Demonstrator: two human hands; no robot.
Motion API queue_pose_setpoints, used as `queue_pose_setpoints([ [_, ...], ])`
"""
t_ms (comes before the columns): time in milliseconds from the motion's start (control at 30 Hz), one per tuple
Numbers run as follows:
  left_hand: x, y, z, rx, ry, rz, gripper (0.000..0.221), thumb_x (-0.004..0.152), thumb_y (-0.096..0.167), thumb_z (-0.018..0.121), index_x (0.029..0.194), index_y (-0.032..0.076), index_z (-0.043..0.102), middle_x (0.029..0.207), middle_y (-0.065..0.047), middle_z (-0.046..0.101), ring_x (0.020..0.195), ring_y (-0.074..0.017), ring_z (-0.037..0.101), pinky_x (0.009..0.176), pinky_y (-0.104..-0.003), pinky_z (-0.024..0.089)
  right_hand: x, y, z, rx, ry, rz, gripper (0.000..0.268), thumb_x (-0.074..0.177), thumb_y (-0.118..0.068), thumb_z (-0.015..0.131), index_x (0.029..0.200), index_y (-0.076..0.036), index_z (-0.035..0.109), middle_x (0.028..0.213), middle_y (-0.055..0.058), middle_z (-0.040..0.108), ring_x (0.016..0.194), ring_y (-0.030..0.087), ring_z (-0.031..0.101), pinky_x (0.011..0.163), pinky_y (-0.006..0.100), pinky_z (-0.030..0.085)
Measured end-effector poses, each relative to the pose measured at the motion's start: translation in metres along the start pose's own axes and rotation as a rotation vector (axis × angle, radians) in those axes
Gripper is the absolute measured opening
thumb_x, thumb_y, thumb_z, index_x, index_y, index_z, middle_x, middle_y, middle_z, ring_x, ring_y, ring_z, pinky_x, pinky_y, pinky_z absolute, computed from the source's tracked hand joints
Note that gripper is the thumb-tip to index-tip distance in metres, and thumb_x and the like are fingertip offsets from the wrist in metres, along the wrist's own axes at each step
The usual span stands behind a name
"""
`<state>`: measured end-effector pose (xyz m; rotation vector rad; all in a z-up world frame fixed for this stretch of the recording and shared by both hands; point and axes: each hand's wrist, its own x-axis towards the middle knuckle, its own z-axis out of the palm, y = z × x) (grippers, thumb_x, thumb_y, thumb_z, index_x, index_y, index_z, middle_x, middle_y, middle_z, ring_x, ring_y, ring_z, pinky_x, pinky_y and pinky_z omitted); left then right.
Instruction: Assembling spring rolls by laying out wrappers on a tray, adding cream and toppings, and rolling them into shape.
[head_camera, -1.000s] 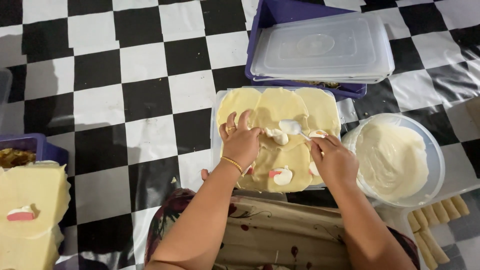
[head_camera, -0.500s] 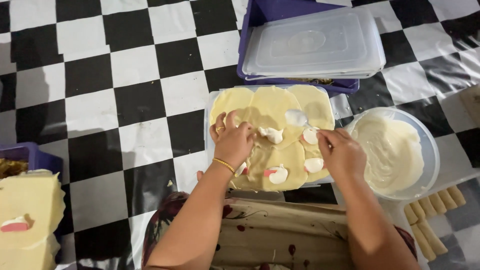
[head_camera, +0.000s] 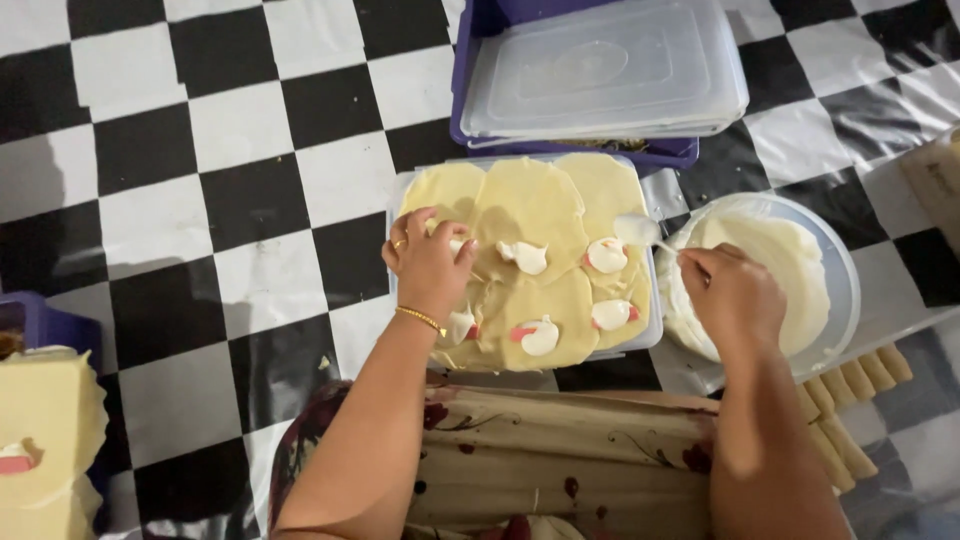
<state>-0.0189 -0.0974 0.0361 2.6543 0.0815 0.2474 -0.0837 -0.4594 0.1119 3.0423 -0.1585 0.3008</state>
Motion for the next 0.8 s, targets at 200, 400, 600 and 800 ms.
queue_pose_setpoints([
  [200, 0.001, -0.003, -0.003, -0.006, 0.004, 0.001, 0.023, 0.085, 0.045, 0.075, 0.103, 0.031, 0.071, 0.131, 0.003, 0.048, 0.136, -0.0306, 0.033, 0.105, -0.056, 0.027, -0.010, -0.033, -0.041, 0.493, -0.163, 0.039, 0.015, 0.095, -0.026, 0.071, 0.107, -0.023, 0.080, 0.092, 0.000, 0.074, 0.085, 0.028, 0.074, 0.073, 0.042, 0.059],
  [400, 0.000, -0.006, -0.003, 0.015, 0.022, 0.006, 0.021, 0.084, 0.045, 0.075, 0.102, 0.033, 0.070, 0.131, 0.004, 0.047, 0.135, -0.0298, 0.033, 0.105, -0.055, 0.028, -0.028, -0.083, -0.055, 0.596, -0.305, -0.314, 0.013, 0.085, -0.016, 0.071, 0.092, -0.013, 0.081, 0.086, 0.011, 0.077, 0.080, 0.040, 0.073, 0.066, 0.051, 0.058],
  [600, 0.001, -0.005, -0.004, 0.003, 0.014, 0.004, 0.021, 0.085, 0.045, 0.075, 0.101, 0.034, 0.070, 0.131, 0.005, 0.047, 0.135, -0.0294, 0.034, 0.105, -0.055, 0.028, -0.031, -0.091, -0.039, 0.395, 0.071, -0.622, 0.008, 0.095, -0.027, 0.068, 0.090, -0.026, 0.074, 0.088, -0.009, 0.068, 0.075, 0.021, 0.071, 0.063, 0.033, 0.057],
  [800, 0.002, -0.003, -0.006, 0.008, -0.066, -0.036, 0.021, 0.088, 0.045, 0.074, 0.104, 0.033, 0.071, 0.134, 0.002, 0.047, 0.138, -0.0314, 0.031, 0.107, -0.055, 0.027, -0.028, -0.084, -0.034, 0.298, 0.065, -0.642, 0.009, 0.093, -0.025, 0.066, 0.087, -0.023, 0.071, 0.083, -0.007, 0.063, 0.073, 0.022, 0.069, 0.064, 0.035, 0.057],
])
